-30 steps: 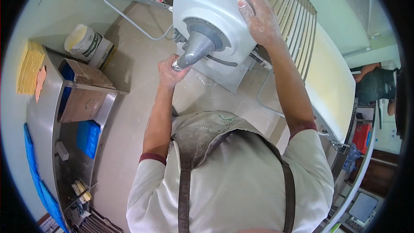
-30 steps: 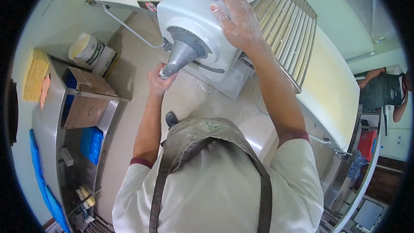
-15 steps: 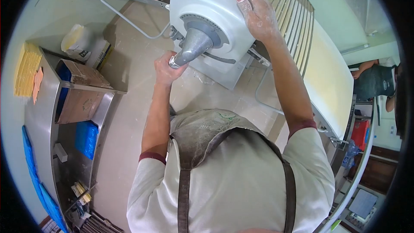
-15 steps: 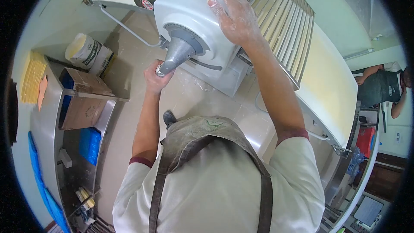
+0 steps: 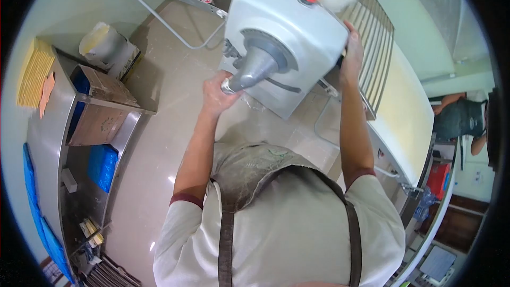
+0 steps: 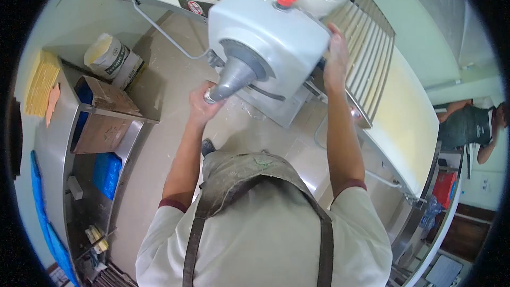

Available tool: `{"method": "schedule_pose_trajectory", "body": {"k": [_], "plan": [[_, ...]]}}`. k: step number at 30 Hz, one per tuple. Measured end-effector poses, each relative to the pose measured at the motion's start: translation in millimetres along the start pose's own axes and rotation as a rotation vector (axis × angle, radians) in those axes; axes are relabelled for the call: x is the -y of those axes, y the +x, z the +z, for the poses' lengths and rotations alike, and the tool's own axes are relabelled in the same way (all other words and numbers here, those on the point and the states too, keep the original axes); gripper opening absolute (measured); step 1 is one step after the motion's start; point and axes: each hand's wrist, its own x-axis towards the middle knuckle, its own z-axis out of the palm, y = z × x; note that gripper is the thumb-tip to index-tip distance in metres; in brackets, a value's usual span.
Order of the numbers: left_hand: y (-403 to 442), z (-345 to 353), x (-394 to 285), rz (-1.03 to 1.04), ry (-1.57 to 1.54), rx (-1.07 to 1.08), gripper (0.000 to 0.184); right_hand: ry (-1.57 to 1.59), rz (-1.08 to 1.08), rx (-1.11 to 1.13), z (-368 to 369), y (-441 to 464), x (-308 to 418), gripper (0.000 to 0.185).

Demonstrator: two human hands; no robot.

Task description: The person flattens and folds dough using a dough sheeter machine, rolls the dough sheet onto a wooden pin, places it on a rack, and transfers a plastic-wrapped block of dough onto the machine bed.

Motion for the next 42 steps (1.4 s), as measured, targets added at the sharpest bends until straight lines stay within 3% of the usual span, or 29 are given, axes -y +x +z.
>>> {"method": "schedule_pose_trajectory", "body": {"k": [2,4,6,7,8,9,10,11,12,14,16,18,22,25,27,28,30,33,36,38,40,42], "plan": [[3.7,-1.4,2.2,0.032,0.008,-0.018,0.035,0.119,0.054,-0.006,7.3,1.4,-16.1,0.049],[7.2,-7.5,3.3,0.051,0.005,0.113,0.043,0.394,0.159,-0.026,7.9,3.5,-16.7,0.046],[11.6,-22.0,1.3,0.137,-0.092,0.183,0.049,-0.005,-0.169,-0.141,-11.8,34.3,-19.9,0.044],[16.9,-35.9,8.4,0.148,-0.081,0.169,0.049,0.295,-0.005,-0.320,-9.5,66.2,18.0,0.041],[20.3,-51.4,17.0,0.217,-0.052,0.155,0.051,-0.396,-0.366,-0.373,-2.1,73.1,68.7,0.037],[22.7,-67.6,26.0,0.288,-0.025,0.150,0.053,-0.488,-0.366,-0.341,-7.6,103.6,93.9,0.035],[20.7,-82.8,46.1,0.302,-0.014,0.158,0.053,-0.615,-0.287,-0.129,-12.1,144.1,111.2,0.036],[15.8,-97.7,77.3,0.120,-0.084,0.074,0.051,-0.737,-0.202,0.084,-14.9,185.1,111.3,0.037],[16.0,-113.3,104.0,-0.065,-0.157,-0.010,0.049,-0.734,-0.194,0.070,-13.8,221.1,90.7,0.037],[30.1,-149.7,141.2,-0.156,-0.065,-0.018,0.046,-1.231,-0.035,0.562,-18.9,279.9,40.4,0.043],[58.6,-180.1,165.7,-0.248,0.036,-0.031,0.043,-1.026,0.064,0.595,-50.6,292.2,-8.7,0.049],[103.6,-198.9,183.2,-0.214,0.098,-0.026,0.038,-1.113,0.301,0.733,-66.0,281.3,-2.4,0.053],[223.9,-193.5,220.9,-0.096,0.112,0.031,0.039,-1.110,0.345,0.658,-71.7,237.7,22.2,0.054],[322.0,-162.1,240.5,0.087,0.087,0.104,0.039,-0.915,0.362,0.473,-50.5,218.4,29.4,0.051],[386.6,-149.3,247.8,0.217,0.057,0.109,0.041,-0.230,0.522,-0.071,-23.7,218.1,50.7,0.037],[414.8,-144.8,254.6,0.218,0.085,0.151,0.041,-0.252,0.554,-0.132,-28.6,219.9,56.4,0.037],[468.5,-141.2,273.3,0.243,0.136,0.233,0.043,0.512,0.475,0.001,-40.1,220.3,75.0,0.020],[552.1,-128.5,338.1,0.368,0.258,0.296,0.049,0.507,0.358,-0.123,-31.3,198.4,134.0,0.016],[626.6,-120.4,392.7,0.470,0.413,0.402,0.059,0.383,0.159,-0.425,-6.5,148.9,208.6,0.020],[671.9,-115.3,430.5,0.494,0.436,0.462,0.062,0.113,-0.061,-0.799,28.6,83.7,267.9,0.024],[711.0,-106.4,464.7,0.512,0.587,0.509,0.066,-0.488,-0.294,-1.315,116.8,23.0,320.8,0.030],[739.2,-104.7,453.3,0.548,0.576,0.577,0.066,-1.144,-0.315,-1.723,234.3,-5.7,321.8,0.035]]}}
